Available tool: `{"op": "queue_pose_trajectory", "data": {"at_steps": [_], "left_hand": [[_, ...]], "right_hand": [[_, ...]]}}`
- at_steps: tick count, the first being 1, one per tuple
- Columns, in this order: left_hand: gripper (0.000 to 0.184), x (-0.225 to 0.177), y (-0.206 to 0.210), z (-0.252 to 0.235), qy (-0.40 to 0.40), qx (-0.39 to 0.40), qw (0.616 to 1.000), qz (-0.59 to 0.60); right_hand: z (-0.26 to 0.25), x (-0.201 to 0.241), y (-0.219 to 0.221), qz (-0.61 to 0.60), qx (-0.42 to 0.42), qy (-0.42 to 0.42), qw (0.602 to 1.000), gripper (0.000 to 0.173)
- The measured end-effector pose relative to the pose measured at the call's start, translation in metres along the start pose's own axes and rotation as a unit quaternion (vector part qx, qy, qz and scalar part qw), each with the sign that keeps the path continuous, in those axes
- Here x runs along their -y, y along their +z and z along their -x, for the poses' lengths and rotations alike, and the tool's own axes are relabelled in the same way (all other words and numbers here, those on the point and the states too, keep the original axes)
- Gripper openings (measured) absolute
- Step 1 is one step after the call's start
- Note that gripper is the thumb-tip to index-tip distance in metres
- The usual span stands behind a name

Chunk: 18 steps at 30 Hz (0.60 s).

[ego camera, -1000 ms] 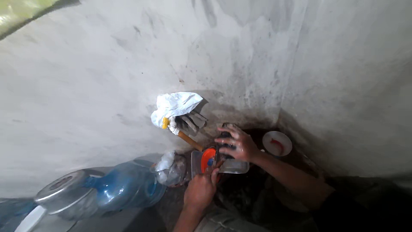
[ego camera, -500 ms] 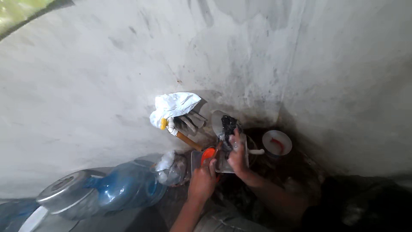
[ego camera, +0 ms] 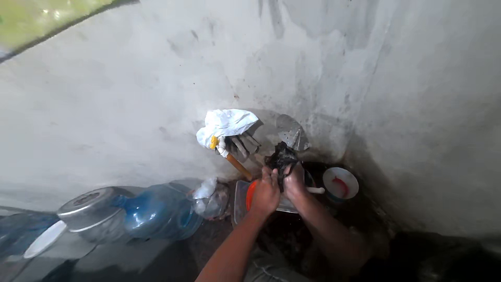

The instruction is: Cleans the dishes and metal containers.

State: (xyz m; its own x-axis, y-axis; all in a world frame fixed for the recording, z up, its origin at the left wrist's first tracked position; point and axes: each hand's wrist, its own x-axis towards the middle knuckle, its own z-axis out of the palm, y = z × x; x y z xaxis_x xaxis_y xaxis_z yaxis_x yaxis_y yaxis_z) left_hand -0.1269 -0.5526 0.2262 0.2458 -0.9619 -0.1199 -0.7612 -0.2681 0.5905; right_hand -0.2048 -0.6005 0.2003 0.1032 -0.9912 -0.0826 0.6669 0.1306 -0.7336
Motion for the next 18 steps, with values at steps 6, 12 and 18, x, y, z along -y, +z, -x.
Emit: {"op": "queue_pose_trajectory", "data": {"at_steps": [6,12,18], "left_hand": [[0.059,0.046,0.004,0.007,0.011,0.015,0.995,0.098],[0.07,0.033,0.004,0.001,-0.075,-0.148,0.928,0.334],[0.072,0.023,0.0,-0.009,-0.051,-0.15,0.831,0.534]], "right_hand": [[-0.046,0.027,0.01,-0.121,-0.024,0.001,0.992,0.028],[-0.004,-0.018,0.015,0.1,0.023,-0.078,0.992,0.039],[0.035,-0.064,0.017,0.119,0.069,-0.077,0.987,0.054]]}}
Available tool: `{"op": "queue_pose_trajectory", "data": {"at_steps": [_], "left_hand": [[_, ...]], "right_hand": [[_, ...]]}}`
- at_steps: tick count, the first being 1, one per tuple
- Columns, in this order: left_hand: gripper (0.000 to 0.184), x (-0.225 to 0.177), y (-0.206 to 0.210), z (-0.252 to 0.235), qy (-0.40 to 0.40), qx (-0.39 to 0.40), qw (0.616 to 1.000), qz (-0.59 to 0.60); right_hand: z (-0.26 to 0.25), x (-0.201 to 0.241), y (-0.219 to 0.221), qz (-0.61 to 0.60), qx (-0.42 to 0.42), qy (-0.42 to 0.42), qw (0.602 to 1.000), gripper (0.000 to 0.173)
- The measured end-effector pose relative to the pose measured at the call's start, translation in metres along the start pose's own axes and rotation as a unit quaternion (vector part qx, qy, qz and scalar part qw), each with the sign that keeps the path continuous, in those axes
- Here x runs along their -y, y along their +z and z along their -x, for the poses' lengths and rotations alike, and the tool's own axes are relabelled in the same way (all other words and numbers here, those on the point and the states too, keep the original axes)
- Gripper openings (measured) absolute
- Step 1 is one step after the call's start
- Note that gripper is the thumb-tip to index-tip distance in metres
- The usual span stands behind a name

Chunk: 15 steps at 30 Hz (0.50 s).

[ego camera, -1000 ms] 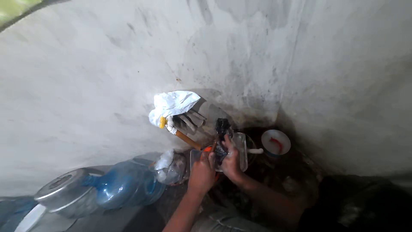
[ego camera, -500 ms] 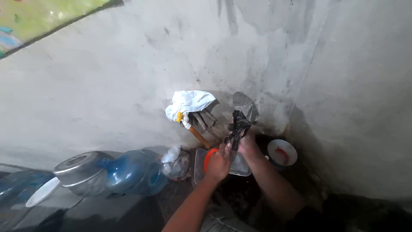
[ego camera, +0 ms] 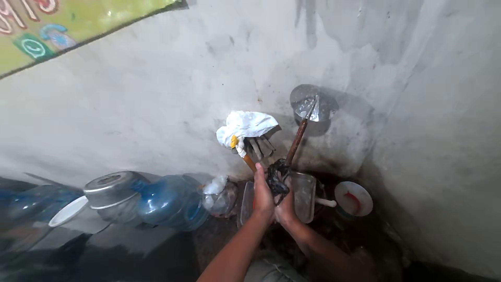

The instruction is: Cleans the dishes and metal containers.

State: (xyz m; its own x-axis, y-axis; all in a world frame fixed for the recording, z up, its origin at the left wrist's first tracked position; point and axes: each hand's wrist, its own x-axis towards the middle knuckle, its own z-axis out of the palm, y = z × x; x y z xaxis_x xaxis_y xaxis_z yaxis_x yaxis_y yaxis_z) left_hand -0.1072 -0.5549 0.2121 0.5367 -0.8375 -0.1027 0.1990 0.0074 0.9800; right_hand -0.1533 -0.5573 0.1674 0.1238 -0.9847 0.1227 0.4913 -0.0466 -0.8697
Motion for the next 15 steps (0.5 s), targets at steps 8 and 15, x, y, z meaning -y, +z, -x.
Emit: {"op": "queue_pose_trajectory", "data": {"at_steps": [8,15], "left_hand": [[0.036,-0.013,0.027,-0.006,0.042,0.064,0.979,-0.192],[0.051,-0.015,0.028,-0.008,0.115,0.002,0.975,-0.188]], "right_hand": [[0.031,-0.053,-0.059,0.368,0.008,-0.126,0.921,0.05],[0.051,-0.065,-0.151,0.596,0.181,0.003,0.782,0.045]]}}
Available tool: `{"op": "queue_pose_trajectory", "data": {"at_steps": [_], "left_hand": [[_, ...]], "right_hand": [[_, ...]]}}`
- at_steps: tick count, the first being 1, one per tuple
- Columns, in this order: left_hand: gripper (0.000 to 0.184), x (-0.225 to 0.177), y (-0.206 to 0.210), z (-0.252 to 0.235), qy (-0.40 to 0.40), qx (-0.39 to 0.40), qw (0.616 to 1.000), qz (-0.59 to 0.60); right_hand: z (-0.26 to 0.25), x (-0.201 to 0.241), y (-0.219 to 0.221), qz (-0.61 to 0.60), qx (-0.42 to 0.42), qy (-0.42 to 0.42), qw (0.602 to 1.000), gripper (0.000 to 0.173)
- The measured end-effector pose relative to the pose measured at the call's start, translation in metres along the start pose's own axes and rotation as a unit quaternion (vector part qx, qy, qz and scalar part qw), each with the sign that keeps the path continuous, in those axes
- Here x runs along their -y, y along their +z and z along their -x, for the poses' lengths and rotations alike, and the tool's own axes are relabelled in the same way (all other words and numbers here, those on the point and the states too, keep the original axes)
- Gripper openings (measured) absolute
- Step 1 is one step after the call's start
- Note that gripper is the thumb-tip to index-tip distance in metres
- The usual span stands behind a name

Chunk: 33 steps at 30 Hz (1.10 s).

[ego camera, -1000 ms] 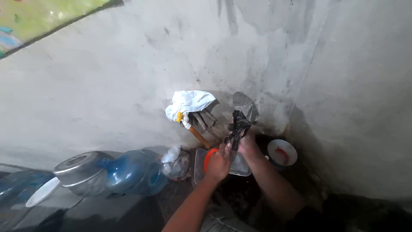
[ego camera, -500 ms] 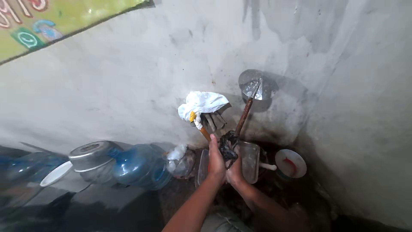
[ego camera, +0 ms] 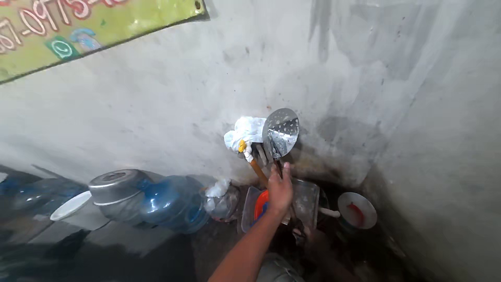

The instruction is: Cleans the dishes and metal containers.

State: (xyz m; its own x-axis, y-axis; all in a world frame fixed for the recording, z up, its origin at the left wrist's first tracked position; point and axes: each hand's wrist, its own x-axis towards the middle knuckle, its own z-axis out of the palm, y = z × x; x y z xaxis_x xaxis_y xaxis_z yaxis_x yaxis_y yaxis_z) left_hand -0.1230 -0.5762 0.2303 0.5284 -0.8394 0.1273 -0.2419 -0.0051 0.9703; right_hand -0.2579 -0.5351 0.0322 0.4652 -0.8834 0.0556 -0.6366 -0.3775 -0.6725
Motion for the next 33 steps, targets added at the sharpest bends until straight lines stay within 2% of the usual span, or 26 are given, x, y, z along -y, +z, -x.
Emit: {"op": "queue_pose_trajectory", "data": {"at_steps": [1,2,4,7,8,9,11,12,13,15,16,17,18,22,24,26,29,31,33], "left_hand": [[0.052,0.001,-0.002,-0.001,0.008,-0.008,1.0,0.01],[0.045,0.004,-0.002,-0.003,0.022,-0.021,0.999,0.021],[0.031,0.013,-0.002,-0.006,0.044,-0.013,0.998,0.047],[0.039,0.021,-0.003,-0.007,0.002,0.006,1.0,0.002],[0.042,0.023,-0.004,-0.007,-0.018,0.013,0.999,-0.028],[0.045,0.024,-0.004,-0.005,-0.036,0.023,0.997,-0.059],[0.048,0.027,-0.005,-0.002,-0.073,0.054,0.989,-0.117],[0.049,0.027,-0.006,-0.001,-0.092,0.073,0.983,-0.142],[0.05,0.026,-0.008,0.001,-0.112,0.091,0.976,-0.162],[0.05,0.025,-0.009,0.003,-0.133,0.107,0.97,-0.176],[0.051,0.024,-0.01,0.004,-0.139,0.11,0.968,-0.175],[0.05,0.023,-0.01,0.005,-0.142,0.115,0.968,-0.174],[0.05,0.022,-0.009,0.006,-0.14,0.122,0.967,-0.175],[0.05,0.023,-0.007,0.006,-0.116,0.147,0.958,-0.216],[0.048,0.023,-0.011,0.006,-0.121,0.139,0.957,-0.223],[0.045,0.026,-0.017,0.006,-0.127,0.132,0.962,-0.205],[0.049,0.032,-0.021,0.006,-0.15,0.124,0.97,-0.149],[0.05,0.032,-0.019,0.006,-0.153,0.137,0.965,-0.166],[0.05,0.03,-0.014,0.007,-0.139,0.155,0.955,-0.213]], "right_hand": [[0.002,-0.008,-0.006,-0.002,0.036,0.033,0.999,0.046],[0.004,-0.013,-0.014,-0.031,0.03,0.059,0.997,0.048],[-0.005,-0.016,-0.031,-0.081,-0.071,0.079,0.991,0.048],[-0.045,-0.004,-0.078,-0.212,-0.155,0.101,0.96,0.043],[-0.061,0.003,-0.095,-0.294,-0.157,0.121,0.935,0.041],[-0.077,0.012,-0.109,-0.4,-0.163,0.143,0.891,0.039],[-0.106,0.036,-0.129,-0.606,-0.184,0.164,0.756,0.035],[-0.115,0.05,-0.138,-0.666,-0.197,0.143,0.705,0.039],[-0.119,0.063,-0.143,-0.675,-0.216,0.096,0.699,0.045],[-0.126,0.083,-0.14,-0.568,-0.273,-0.021,0.776,0.071],[-0.131,0.09,-0.135,-0.474,-0.3,-0.072,0.825,0.077],[-0.138,0.093,-0.131,-0.371,-0.321,-0.112,0.864,0.074],[-0.145,0.097,-0.126,-0.285,-0.343,-0.135,0.885,0.067],[-0.164,0.1,-0.102,-0.168,-0.376,-0.195,0.89,0.046],[-0.162,0.093,-0.093,-0.105,-0.343,-0.26,0.896,0.041],[-0.159,0.085,-0.091,0.003,-0.331,-0.291,0.898,0.034],[-0.165,0.074,-0.109,0.088,-0.326,-0.218,0.916,0.022],[-0.173,0.078,-0.129,0.071,-0.302,-0.151,0.939,0.028],[-0.179,0.088,-0.138,0.047,-0.327,-0.155,0.931,0.034]]}}
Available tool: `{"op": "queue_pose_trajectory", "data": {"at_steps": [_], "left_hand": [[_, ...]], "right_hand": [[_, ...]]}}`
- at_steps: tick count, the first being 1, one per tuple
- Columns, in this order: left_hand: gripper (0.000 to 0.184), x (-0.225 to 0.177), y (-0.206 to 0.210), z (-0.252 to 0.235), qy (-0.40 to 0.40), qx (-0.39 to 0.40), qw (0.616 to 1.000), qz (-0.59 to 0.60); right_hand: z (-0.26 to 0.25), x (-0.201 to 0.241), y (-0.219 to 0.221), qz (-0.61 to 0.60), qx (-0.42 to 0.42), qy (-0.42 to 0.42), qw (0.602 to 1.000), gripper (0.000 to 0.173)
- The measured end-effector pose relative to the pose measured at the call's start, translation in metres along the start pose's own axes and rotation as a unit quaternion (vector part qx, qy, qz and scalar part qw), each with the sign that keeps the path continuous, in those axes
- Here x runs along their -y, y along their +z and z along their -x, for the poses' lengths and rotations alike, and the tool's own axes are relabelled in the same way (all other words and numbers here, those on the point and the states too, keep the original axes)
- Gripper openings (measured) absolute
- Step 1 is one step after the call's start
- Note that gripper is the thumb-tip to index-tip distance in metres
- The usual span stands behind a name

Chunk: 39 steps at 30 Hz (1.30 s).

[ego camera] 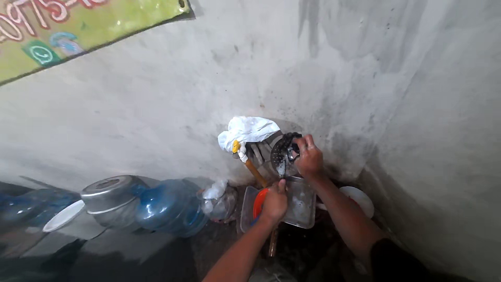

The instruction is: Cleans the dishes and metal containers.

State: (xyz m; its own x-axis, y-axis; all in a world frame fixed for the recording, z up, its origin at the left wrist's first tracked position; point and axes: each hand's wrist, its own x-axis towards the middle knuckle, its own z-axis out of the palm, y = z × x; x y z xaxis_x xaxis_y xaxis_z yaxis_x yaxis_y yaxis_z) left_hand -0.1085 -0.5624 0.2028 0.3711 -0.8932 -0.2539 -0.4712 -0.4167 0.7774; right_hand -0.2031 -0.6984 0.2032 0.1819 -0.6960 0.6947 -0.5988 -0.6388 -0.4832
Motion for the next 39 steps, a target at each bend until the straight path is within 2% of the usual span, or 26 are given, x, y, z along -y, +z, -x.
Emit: {"op": "queue_pose_trajectory", "data": {"at_steps": [1,3,6,7,9,10,13,16,19,22,25,27,30,32,34,37,39], "left_hand": [[0.05,-0.003,0.002,0.001,0.004,0.005,1.0,-0.024],[0.051,-0.008,0.003,0.004,0.003,0.002,0.999,-0.05],[0.05,-0.001,-0.002,0.005,-0.008,-0.02,0.999,-0.047],[0.051,0.002,-0.004,0.004,-0.011,-0.025,0.999,-0.042],[0.052,0.006,-0.007,0.004,-0.014,-0.026,0.999,-0.03],[0.052,0.007,-0.007,0.004,-0.015,-0.023,0.999,-0.029],[0.055,0.0,-0.003,0.006,-0.02,-0.016,0.998,-0.061],[0.056,-0.01,-0.005,0.011,-0.02,-0.019,0.995,-0.099],[0.055,-0.012,-0.006,0.013,-0.019,-0.031,0.993,-0.108],[0.054,-0.002,-0.009,0.01,-0.025,-0.043,0.995,-0.087],[0.054,0.014,-0.01,0.004,-0.024,-0.036,0.998,-0.045],[0.055,0.014,-0.009,0.005,-0.018,-0.024,0.999,-0.041],[0.055,-0.001,-0.005,0.011,-0.013,-0.017,0.997,-0.078],[0.055,-0.012,-0.005,0.017,-0.01,-0.018,0.994,-0.106],[0.053,-0.014,-0.005,0.018,-0.008,-0.032,0.992,-0.119],[0.041,-0.007,-0.007,0.018,-0.005,-0.045,0.992,-0.118],[0.035,-0.002,-0.01,0.019,0.001,-0.034,0.994,-0.107]], "right_hand": [[-0.002,0.006,0.0,-0.022,-0.005,-0.015,1.0,0.036],[0.003,0.018,0.002,-0.074,0.041,-0.066,0.994,0.037],[0.021,0.005,0.01,-0.116,0.113,-0.154,0.975,0.033],[0.023,-0.003,0.008,-0.106,0.137,-0.15,0.973,0.029],[0.015,-0.009,-0.008,-0.039,0.217,-0.062,0.973,0.028],[0.009,-0.011,-0.014,-0.019,0.215,-0.02,0.976,0.029],[-0.008,-0.008,-0.014,0.018,0.116,0.04,0.992,0.04],[-0.011,0.009,-0.006,-0.023,0.05,-0.002,0.998,0.044],[0.01,0.019,0.004,-0.084,0.074,-0.099,0.989,0.041],[0.033,0.009,0.021,-0.125,0.075,-0.188,0.971,0.036],[0.037,-0.011,0.019,-0.086,0.091,-0.185,0.975,0.029],[0.027,-0.015,0.009,-0.046,0.088,-0.148,0.984,0.025],[0.008,-0.003,0.001,-0.033,0.02,-0.114,0.993,0.034],[0.005,0.012,0.005,-0.084,-0.012,-0.125,0.989,0.038],[0.012,0.024,0.011,-0.149,0.008,-0.149,0.978,0.038],[0.028,0.014,0.018,-0.207,0.043,-0.213,0.954,0.03],[0.033,0.002,0.014,-0.203,0.065,-0.25,0.944,0.032]]}}
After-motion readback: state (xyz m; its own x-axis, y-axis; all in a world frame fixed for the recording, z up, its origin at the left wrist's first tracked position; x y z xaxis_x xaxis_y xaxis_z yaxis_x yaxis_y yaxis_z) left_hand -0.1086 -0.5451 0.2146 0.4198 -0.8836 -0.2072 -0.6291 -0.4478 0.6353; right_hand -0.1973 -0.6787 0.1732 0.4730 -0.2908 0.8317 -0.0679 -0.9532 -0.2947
